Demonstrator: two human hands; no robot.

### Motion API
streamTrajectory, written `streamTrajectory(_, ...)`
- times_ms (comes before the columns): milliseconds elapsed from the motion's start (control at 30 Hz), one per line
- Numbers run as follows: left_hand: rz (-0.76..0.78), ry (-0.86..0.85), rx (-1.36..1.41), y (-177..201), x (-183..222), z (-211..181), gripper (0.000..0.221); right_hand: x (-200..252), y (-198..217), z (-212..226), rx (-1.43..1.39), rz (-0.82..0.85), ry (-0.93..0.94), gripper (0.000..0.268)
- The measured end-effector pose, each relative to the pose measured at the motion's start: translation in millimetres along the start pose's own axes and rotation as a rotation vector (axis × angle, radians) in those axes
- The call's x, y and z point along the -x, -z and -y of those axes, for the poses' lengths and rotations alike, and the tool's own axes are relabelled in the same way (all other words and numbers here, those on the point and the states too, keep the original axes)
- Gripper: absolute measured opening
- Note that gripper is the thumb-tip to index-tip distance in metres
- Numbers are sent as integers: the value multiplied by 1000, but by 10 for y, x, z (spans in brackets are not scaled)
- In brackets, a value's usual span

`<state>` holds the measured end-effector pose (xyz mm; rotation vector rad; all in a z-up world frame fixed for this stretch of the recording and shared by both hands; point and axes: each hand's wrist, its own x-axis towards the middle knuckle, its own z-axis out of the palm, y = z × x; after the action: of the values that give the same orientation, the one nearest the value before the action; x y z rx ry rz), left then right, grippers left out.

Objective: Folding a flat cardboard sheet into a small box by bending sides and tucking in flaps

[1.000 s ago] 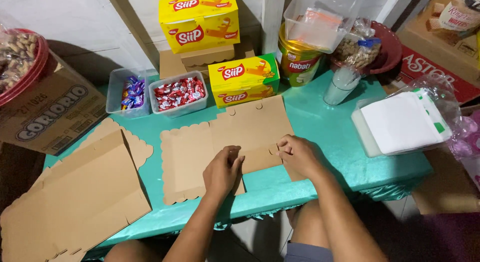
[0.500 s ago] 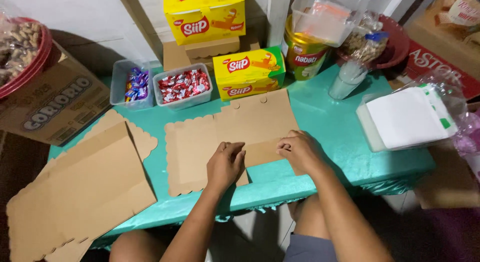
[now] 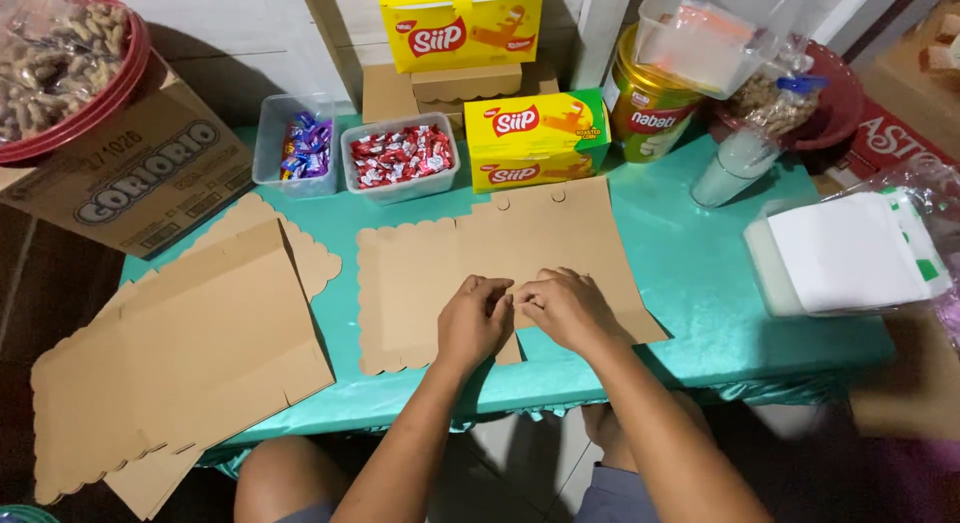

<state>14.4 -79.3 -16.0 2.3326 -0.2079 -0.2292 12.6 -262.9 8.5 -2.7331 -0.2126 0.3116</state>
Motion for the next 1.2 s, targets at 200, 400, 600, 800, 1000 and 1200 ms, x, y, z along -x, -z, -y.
streamTrajectory(200,-4,20,2,27,8,-55,27,-10,-41,7,-18,3,10,10)
streamTrajectory(400,7,55,19,60,52,-126,34,94,81,-80,-105,-24,51,9)
streamTrajectory(600,15,31,128,211,172,-343,48,309,176,-473,-347,-146,-126,35)
streamTrajectory(800,39,-83,220,101,223,-175,38,400,73,-810,-657,-155,-206,63)
streamTrajectory(1000,59,-270,340,58,182,15,10,502,122,-834,-619,-44,-150,26)
streamTrajectory(1200,133,-465,292,125,182,-19,20,581,123,-934,-547,56,2,18)
